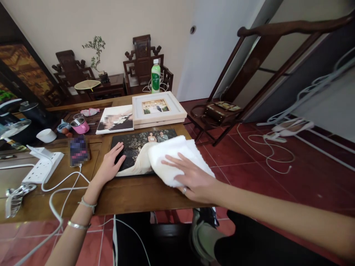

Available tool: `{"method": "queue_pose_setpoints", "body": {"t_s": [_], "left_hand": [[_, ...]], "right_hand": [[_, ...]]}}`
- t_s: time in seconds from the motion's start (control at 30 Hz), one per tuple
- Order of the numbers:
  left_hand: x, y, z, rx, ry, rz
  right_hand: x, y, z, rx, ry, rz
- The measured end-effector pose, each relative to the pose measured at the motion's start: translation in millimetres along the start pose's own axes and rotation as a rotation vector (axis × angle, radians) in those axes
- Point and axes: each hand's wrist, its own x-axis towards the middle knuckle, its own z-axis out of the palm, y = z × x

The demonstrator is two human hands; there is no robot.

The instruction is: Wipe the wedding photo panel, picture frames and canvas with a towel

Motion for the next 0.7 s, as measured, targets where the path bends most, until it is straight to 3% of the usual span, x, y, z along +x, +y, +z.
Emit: {"method": "queue_pose_setpoints", "body": {"t_s": [0.13, 0.27, 0.47, 0.6, 0.7], "left_hand": [[-0.5, -0.1, 0.2, 0.003, 0.004, 0.001], [-1.2, -0.4, 0.8, 0.008, -0.003, 0.003], [-1.7, -2.0, 1.0, 0.018, -0.01, 0.002], [-2.0, -2.1, 0.5, 0.02, -0.013, 0.005], [-2.1, -1.5, 0.3, 0.022, -0.013, 0.004]], "right_hand": [[-13.2, -26.8, 7.2, -0.01, 0.005, -0.104], [-4.3, -22.3, 1.3, 0.002, -0.055, -0.106], [38.7, 36.7, -19.2, -0.007, -0.173, -0.054], [70.8, 79.7, -19.4, -0.045, -0.179, 0.052], [91.6, 97.8, -15.8, -0.092, -0.187, 0.141]]}}
